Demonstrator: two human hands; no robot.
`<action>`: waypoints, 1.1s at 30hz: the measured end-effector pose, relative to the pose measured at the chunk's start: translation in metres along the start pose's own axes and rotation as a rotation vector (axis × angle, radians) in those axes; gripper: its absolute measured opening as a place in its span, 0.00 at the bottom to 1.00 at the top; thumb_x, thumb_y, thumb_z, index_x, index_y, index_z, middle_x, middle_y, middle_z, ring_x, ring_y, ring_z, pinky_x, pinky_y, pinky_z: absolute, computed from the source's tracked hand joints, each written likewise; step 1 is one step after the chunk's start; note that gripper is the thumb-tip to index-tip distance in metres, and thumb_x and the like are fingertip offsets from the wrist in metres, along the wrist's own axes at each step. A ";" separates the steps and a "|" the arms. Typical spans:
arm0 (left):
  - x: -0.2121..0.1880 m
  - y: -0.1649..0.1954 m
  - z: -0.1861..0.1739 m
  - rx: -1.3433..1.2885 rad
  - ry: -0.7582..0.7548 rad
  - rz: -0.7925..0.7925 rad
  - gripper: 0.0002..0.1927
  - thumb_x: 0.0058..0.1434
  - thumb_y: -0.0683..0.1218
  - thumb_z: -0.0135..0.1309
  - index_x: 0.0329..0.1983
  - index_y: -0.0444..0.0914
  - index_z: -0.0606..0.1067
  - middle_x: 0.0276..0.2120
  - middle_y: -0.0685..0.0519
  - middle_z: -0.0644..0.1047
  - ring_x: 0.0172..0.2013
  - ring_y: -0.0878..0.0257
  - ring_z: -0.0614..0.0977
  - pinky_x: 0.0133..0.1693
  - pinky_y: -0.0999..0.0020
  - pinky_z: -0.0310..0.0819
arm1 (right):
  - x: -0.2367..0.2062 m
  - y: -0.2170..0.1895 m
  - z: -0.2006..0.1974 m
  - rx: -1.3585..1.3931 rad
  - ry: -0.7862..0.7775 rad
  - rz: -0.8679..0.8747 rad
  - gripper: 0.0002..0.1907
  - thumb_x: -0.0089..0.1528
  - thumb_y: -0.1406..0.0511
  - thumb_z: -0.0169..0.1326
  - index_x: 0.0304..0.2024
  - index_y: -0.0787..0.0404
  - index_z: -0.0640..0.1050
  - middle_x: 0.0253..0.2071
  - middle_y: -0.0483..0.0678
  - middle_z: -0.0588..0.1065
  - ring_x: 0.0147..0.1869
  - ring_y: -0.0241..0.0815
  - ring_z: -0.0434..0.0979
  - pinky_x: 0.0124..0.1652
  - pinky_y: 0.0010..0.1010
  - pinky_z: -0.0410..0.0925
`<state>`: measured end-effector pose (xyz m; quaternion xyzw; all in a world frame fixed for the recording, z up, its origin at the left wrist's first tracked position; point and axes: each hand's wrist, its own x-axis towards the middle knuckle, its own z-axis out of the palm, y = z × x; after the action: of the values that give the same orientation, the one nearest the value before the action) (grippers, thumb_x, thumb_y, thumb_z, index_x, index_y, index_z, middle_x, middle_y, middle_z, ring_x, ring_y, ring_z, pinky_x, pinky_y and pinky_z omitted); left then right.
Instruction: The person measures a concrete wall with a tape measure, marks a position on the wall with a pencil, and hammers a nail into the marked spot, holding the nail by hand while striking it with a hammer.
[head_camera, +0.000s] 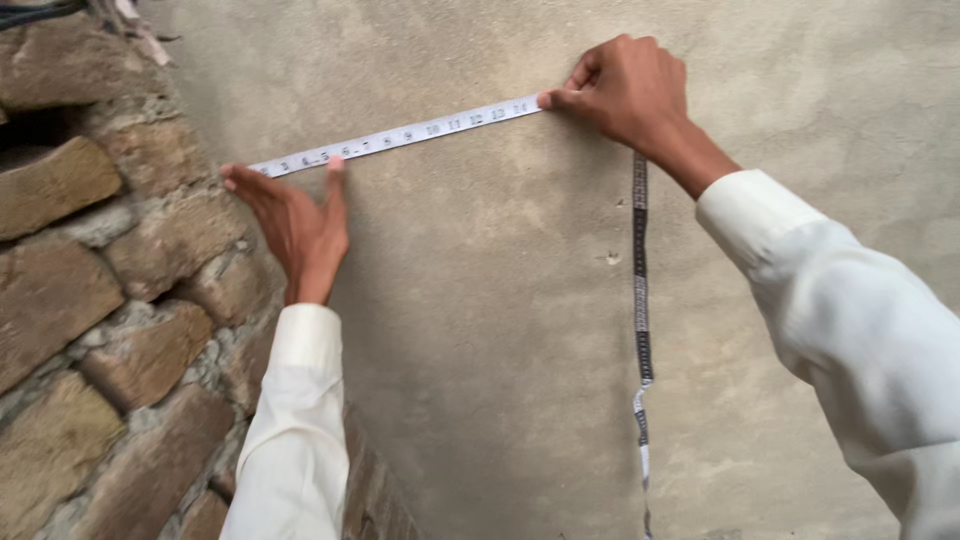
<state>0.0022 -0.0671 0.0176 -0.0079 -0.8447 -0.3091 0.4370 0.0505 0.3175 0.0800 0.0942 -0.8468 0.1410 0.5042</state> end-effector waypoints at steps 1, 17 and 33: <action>0.002 0.003 -0.002 -0.008 -0.012 -0.016 0.68 0.66 0.78 0.46 0.73 0.22 0.27 0.75 0.26 0.29 0.76 0.35 0.31 0.75 0.46 0.29 | 0.000 0.001 0.002 0.000 -0.004 0.009 0.20 0.58 0.45 0.70 0.29 0.53 0.85 0.18 0.39 0.76 0.17 0.30 0.68 0.19 0.23 0.56; 0.027 0.008 0.017 -0.033 -0.035 -0.071 0.81 0.51 0.86 0.50 0.71 0.19 0.24 0.72 0.20 0.24 0.72 0.28 0.23 0.70 0.31 0.27 | 0.003 0.013 0.013 -0.017 0.026 -0.041 0.23 0.58 0.43 0.70 0.29 0.54 0.85 0.18 0.40 0.75 0.16 0.30 0.67 0.19 0.24 0.54; 0.036 0.017 0.018 0.016 -0.116 -0.232 0.85 0.44 0.85 0.56 0.72 0.23 0.22 0.72 0.24 0.21 0.72 0.33 0.19 0.66 0.21 0.24 | -0.007 0.023 0.021 0.007 0.113 -0.024 0.26 0.58 0.41 0.71 0.30 0.56 0.84 0.16 0.38 0.71 0.16 0.28 0.58 0.18 0.25 0.47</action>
<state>-0.0286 -0.0533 0.0452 0.0753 -0.8662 -0.3497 0.3488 0.0292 0.3317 0.0613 0.0980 -0.8153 0.1431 0.5524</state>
